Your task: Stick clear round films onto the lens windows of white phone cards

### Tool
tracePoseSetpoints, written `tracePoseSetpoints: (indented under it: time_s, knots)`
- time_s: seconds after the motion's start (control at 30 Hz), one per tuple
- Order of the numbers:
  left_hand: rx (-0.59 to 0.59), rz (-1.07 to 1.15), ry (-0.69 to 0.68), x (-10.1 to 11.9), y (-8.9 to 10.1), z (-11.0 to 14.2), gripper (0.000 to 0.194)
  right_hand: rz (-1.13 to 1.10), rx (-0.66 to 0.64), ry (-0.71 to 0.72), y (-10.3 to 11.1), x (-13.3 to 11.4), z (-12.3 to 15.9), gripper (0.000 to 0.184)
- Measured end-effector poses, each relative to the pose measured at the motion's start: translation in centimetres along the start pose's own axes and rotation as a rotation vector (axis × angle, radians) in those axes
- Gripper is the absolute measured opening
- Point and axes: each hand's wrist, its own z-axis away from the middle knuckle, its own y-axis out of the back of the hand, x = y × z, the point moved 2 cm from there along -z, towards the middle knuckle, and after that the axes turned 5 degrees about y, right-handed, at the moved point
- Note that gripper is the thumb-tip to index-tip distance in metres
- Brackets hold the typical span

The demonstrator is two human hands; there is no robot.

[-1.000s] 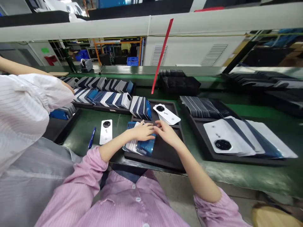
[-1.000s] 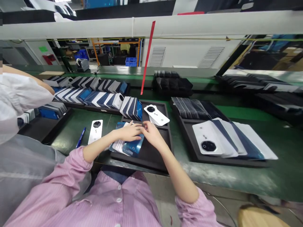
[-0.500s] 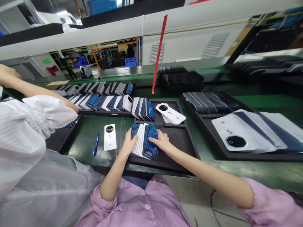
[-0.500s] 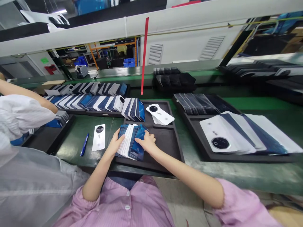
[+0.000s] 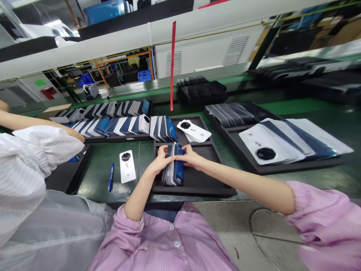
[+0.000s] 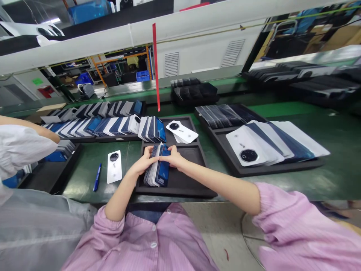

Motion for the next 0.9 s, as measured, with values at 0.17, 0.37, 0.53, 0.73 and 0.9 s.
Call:
tracePoseSetpoints:
  time_s: [0.17,0.37,0.53,0.73,0.9]
  knots:
    - [-0.177,-0.047,0.03,1.8,2.3,-2.1,0.114,-0.131,-0.154,0.051,2.1,-0.2,0.6,0.118]
    - [-0.258,-0.051,-0.024,2.5,1.8,-2.6,0.101,-0.184,-0.302,0.085,3.0,-1.4,0.5,0.112]
    - [-0.243,-0.013,-0.091,2.0,0.6,-1.4,0.089,-0.232,-0.391,0.088,2.6,-1.9,0.1,0.1]
    - [-0.098,-0.096,-0.156,2.2,1.6,-0.6,0.072,-0.289,-0.447,0.059,1.6,-3.0,-0.1,0.1]
    - [0.098,-0.235,-0.197,2.6,2.3,-0.1,0.034,-0.284,-0.449,0.018,-0.1,-4.2,-0.6,0.08]
